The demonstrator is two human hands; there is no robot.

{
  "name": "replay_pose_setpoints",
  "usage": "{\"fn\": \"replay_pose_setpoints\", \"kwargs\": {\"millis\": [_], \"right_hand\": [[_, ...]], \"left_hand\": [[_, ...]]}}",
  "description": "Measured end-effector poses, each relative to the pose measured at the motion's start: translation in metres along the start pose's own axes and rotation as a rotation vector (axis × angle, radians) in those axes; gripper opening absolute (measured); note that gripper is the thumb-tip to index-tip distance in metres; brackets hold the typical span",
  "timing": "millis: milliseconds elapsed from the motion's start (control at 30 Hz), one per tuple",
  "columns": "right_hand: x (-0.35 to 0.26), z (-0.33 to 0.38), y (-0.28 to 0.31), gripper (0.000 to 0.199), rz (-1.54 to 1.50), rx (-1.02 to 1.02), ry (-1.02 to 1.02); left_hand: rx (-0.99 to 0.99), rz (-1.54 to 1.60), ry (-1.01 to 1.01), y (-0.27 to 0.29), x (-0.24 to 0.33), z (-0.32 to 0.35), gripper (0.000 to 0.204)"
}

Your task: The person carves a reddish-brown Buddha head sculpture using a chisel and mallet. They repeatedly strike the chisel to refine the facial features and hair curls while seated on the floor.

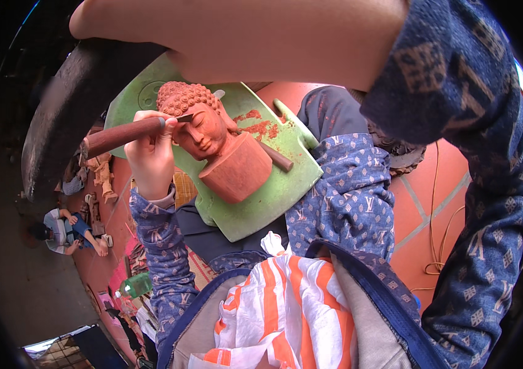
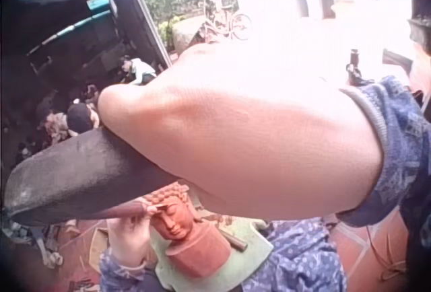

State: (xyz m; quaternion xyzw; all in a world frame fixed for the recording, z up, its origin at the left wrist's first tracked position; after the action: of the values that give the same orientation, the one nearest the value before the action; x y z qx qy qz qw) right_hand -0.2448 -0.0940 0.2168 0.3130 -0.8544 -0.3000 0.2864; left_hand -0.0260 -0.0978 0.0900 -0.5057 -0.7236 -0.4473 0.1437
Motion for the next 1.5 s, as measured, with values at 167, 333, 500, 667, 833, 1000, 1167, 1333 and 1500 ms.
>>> {"fn": "replay_pose_setpoints", "kwargs": {"millis": [167, 333, 500, 667, 833, 1000, 1167, 1333, 1500], "right_hand": [[0.005, 0.006, 0.003, 0.035, -0.013, 0.014, -0.033], [0.01, 0.014, 0.005, 0.037, -0.015, 0.018, -0.068], [0.013, 0.02, 0.005, 0.042, -0.047, 0.006, -0.112], [0.023, 0.025, -0.003, 0.048, -0.106, 0.121, -0.033], [0.017, 0.022, 0.0, 0.046, -0.089, 0.066, -0.05], [0.013, 0.021, 0.001, 0.044, -0.069, 0.027, -0.06], [0.013, 0.019, 0.006, 0.043, -0.056, -0.01, -0.081], [0.015, 0.018, 0.009, 0.041, -0.059, -0.1, -0.133], [0.02, 0.027, -0.002, 0.039, -0.114, 0.126, -0.078]], "left_hand": [[-0.015, 0.014, 0.012, 0.004, -0.001, -0.002, 0.009], [-0.01, 0.03, -0.014, 0.002, 0.004, -0.006, 0.011], [0.029, 0.085, 0.033, 0.004, -0.001, -0.003, 0.01], [0.081, 0.161, 0.104, 0.004, -0.005, 0.001, 0.009], [0.001, 0.034, 0.045, 0.004, 0.005, 0.001, 0.009], [-0.041, -0.084, -0.044, 0.001, 0.008, 0.0, 0.009], [-0.081, -0.106, -0.068, 0.003, 0.006, -0.004, 0.009], [-0.08, -0.021, 0.008, 0.004, 0.006, -0.006, 0.009], [-0.036, -0.012, -0.029, 0.0, 0.008, -0.008, 0.01]]}}
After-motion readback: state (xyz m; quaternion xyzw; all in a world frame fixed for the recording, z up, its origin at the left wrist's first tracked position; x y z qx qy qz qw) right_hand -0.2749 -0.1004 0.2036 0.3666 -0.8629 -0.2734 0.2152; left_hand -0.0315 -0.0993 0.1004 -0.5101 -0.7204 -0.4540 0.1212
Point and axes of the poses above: each hand's wrist, its own z-axis away from the middle knuckle, its own y-axis out of the back of the hand, x = y × z, the point moved 3 cm from there along -z, towards the middle knuckle, and after that the axes turned 13 degrees about z, right-handed, at the moved point
